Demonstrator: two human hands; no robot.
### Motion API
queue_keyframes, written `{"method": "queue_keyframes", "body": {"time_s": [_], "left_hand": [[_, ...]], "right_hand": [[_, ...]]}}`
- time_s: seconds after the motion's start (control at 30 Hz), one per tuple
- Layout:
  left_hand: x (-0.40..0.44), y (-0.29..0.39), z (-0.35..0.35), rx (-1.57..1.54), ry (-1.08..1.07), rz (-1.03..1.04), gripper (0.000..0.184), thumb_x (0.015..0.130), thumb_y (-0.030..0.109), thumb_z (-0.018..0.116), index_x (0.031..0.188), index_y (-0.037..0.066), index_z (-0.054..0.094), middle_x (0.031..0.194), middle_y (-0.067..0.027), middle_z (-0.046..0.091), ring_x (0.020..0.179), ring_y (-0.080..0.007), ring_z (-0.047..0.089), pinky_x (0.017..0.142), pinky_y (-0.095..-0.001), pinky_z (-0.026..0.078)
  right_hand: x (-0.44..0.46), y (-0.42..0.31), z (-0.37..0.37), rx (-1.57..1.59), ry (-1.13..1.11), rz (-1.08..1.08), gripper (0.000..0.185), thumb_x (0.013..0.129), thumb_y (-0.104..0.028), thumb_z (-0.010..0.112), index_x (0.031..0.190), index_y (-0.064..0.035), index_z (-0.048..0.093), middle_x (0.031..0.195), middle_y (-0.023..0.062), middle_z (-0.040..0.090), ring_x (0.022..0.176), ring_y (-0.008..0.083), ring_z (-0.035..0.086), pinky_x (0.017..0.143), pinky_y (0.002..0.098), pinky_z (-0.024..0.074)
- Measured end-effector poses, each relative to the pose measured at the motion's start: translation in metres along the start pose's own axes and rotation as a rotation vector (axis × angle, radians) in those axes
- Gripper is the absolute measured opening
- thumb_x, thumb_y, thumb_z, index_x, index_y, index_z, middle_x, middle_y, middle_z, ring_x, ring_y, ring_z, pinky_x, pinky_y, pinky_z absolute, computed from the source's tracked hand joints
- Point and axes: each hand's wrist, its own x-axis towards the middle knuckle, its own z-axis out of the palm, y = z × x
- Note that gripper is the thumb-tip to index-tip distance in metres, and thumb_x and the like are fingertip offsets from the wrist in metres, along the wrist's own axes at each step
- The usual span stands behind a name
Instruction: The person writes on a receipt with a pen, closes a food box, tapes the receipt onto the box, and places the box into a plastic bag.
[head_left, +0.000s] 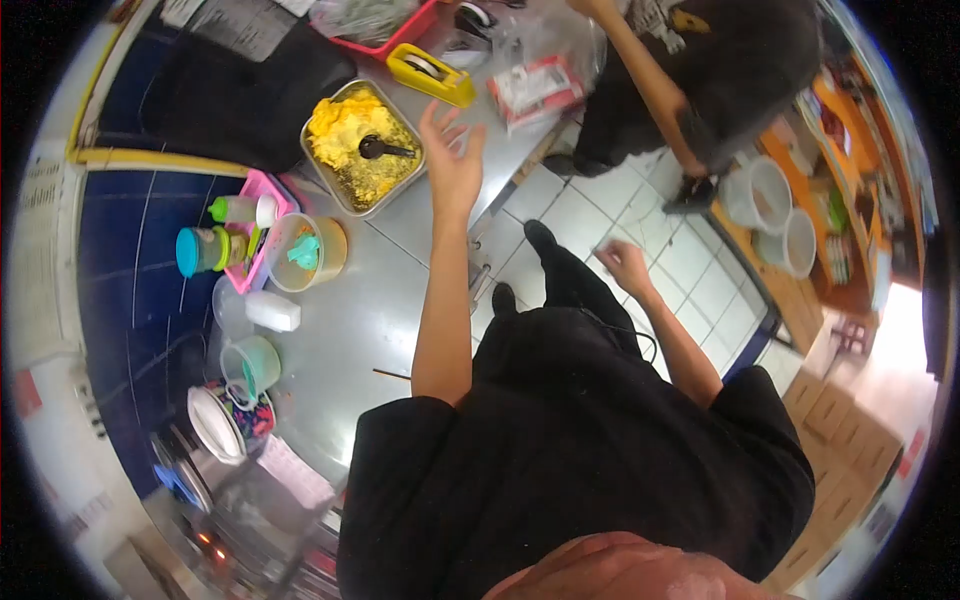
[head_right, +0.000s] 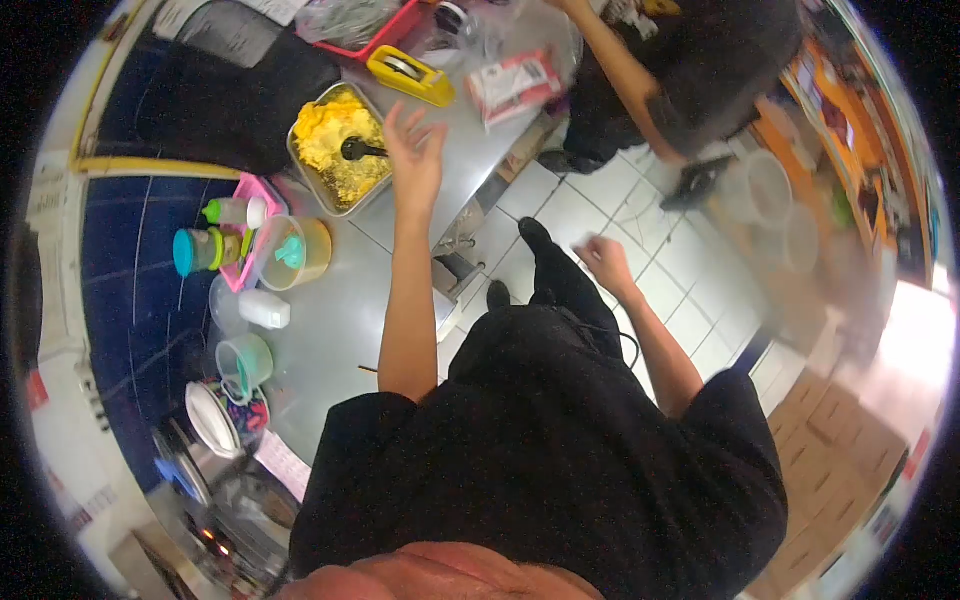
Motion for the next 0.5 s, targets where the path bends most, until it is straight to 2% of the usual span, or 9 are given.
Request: {"method": "queue_keyframes", "body": {"time_s": [0.03,0.07,0.13,0.17,0.2,0.27,0.4,0.47,0.5], "left_hand": [[-0.021,-0.010,-0.009,-0.023,-0.001,-0.025,0.071,0.100,0.011,0.074,0.160,0.010,0.036,0.145,-0.0165,0.062,0.125,-0.0252,0.064,0.109,-0.0440,0.050],[-0.044,-0.020,-0.016,-0.047,0.004,-0.050,0.068,0.101,0.011,0.074,0.159,0.009,0.039,0.141,-0.0159,0.064,0.124,-0.0249,0.065,0.108,-0.0426,0.051],[-0.106,-0.039,-0.024,-0.077,-0.097,0.013,0.050,0.105,0.013,0.070,0.150,0.005,0.051,0.132,-0.0134,0.067,0.117,-0.0222,0.067,0.102,-0.0380,0.054],[-0.141,-0.049,-0.028,-0.029,-0.164,-0.026,0.041,0.107,0.014,0.069,0.144,0.003,0.056,0.127,-0.0122,0.069,0.114,-0.0208,0.068,0.100,-0.0362,0.054],[-0.181,-0.062,-0.030,0.016,-0.255,-0.061,0.033,0.108,0.015,0.067,0.137,0.001,0.061,0.122,-0.0110,0.071,0.110,-0.0194,0.069,0.097,-0.0343,0.055],[-0.260,-0.089,-0.045,0.064,-0.562,-0.177,0.025,0.110,0.018,0.066,0.126,-0.001,0.067,0.113,-0.0112,0.075,0.108,-0.0191,0.071,0.096,-0.0345,0.055],[-0.387,-0.158,-0.074,0.379,-1.253,-0.281,0.037,0.103,0.020,0.073,0.136,0.002,0.068,0.127,-0.0133,0.076,0.121,-0.0237,0.070,0.107,-0.0388,0.053],[-0.430,-0.150,-0.062,0.574,-1.418,-0.452,0.042,0.104,0.021,0.073,0.138,-0.001,0.066,0.131,-0.0175,0.074,0.124,-0.0268,0.069,0.108,-0.0389,0.053],[-0.447,-0.162,-0.052,0.598,-1.502,-0.382,0.042,0.104,0.021,0.073,0.139,-0.001,0.065,0.132,-0.0177,0.074,0.124,-0.0268,0.069,0.108,-0.0395,0.053]], "right_hand": [[-0.052,0.039,-0.001,-0.194,-0.002,0.119,0.040,0.103,-0.031,0.075,0.084,0.0027,0.070,0.068,0.0111,0.068,0.057,0.0181,0.059,0.057,0.0404,0.0473],[-0.110,0.095,0.010,-0.177,0.003,0.321,0.039,0.100,-0.033,0.074,0.079,0.0005,0.070,0.068,0.0186,0.069,0.062,0.0256,0.062,0.066,0.0435,0.0506],[-0.259,0.224,0.063,0.140,0.080,0.284,0.028,0.101,-0.026,0.068,0.113,-0.0033,0.079,0.093,0.0139,0.079,0.083,0.0233,0.072,0.076,0.0405,0.0577],[-0.329,0.219,0.077,0.452,-0.078,0.702,0.035,0.103,-0.023,0.064,0.131,-0.0032,0.072,0.115,0.0104,0.078,0.102,0.0225,0.072,0.088,0.0399,0.0587],[-0.400,0.201,0.092,0.453,-0.177,0.647,0.043,0.107,-0.023,0.060,0.144,-0.0008,0.064,0.132,0.0110,0.073,0.115,0.0238,0.069,0.098,0.0373,0.0552],[-0.515,0.166,0.123,0.524,-0.176,0.817,0.044,0.108,-0.025,0.059,0.144,-0.0010,0.063,0.133,0.0117,0.073,0.116,0.0246,0.069,0.100,0.0375,0.0547],[-0.691,0.138,0.216,0.964,0.439,1.133,0.046,0.110,-0.030,0.058,0.145,-0.0013,0.062,0.135,0.0132,0.072,0.119,0.0262,0.069,0.104,0.0380,0.0537],[-0.742,0.122,0.282,1.208,0.791,1.147,0.047,0.111,-0.032,0.057,0.146,-0.0014,0.061,0.136,0.0139,0.071,0.120,0.0270,0.069,0.106,0.0382,0.0532],[-0.758,0.114,0.314,1.330,0.954,1.126,0.048,0.111,-0.033,0.056,0.146,-0.0015,0.061,0.137,0.0143,0.071,0.121,0.0274,0.069,0.107,0.0383,0.0530]]}}
